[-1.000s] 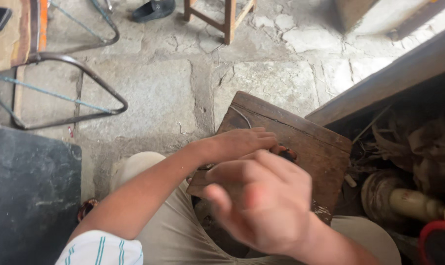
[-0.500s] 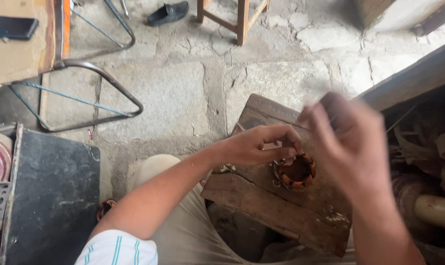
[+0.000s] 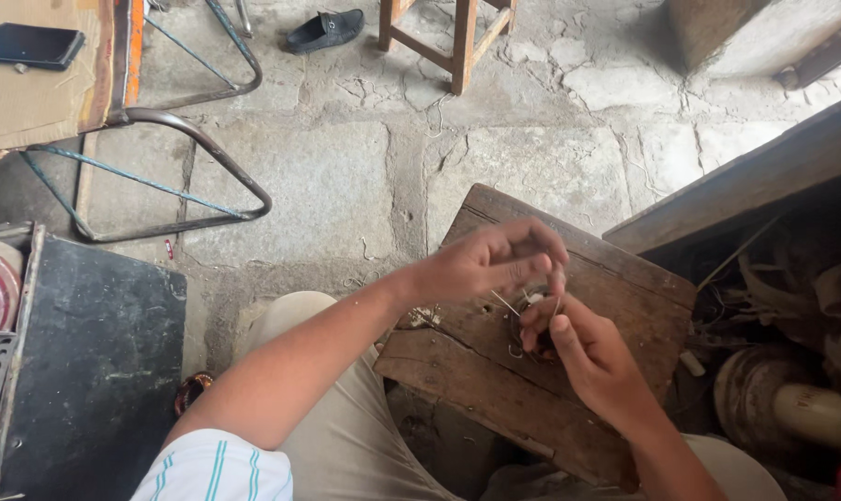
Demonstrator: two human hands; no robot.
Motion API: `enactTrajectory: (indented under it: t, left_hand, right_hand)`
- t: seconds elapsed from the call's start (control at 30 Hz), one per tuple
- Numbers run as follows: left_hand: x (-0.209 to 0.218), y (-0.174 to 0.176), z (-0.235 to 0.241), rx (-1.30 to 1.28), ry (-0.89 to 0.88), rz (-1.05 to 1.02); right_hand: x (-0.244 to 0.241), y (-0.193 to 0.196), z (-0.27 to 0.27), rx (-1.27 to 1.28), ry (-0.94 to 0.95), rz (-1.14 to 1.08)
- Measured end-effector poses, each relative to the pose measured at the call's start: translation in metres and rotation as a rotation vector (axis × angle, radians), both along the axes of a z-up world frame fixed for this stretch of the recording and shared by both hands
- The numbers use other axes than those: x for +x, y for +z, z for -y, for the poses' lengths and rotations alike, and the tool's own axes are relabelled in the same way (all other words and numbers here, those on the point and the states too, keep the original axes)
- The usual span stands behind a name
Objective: The person sits on the floor and winds white string around a small circular object placed on a wooden stool. They repeatedly pull the string taut and wrap it around the object by hand.
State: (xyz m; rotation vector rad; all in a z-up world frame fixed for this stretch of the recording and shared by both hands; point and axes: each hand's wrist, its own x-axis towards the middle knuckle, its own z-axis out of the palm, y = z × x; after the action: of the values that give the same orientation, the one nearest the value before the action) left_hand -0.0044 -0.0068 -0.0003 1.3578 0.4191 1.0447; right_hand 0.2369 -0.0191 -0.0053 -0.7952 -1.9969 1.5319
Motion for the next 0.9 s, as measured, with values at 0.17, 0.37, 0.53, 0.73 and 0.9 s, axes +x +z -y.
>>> enactTrajectory:
  t: [0.17, 0.37, 0.53, 0.73, 0.9]
  left_hand:
    - [-0.016, -0.016, -0.023, -0.356, 0.228, 0.063]
    - [-0.029, -0.03, -0.033, -0.557, 0.624, -0.121]
    - [-0.005, -0.011, -0.018, 0.559, 1.184, -0.701]
    - [0.029, -0.003, 0.012, 0.585, 0.408, -0.675]
    - [0.012, -0.018, -0.008, 0.638, 0.495, -0.697]
  right_hand:
    - [0.033, 0.005, -0.025, -0.084, 0.225, -0.384]
    - [0.058, 0.025, -0.038, -0.401, 0.221, -0.807]
    - [0.025, -0.002, -0.024, -0.227, -0.097, -0.016]
    - [0.014, -0.012, -0.017, -0.328, -0.11, -0.003]
    - [0.025, -0.013, -0.023, -0.226, -0.116, 0.017]
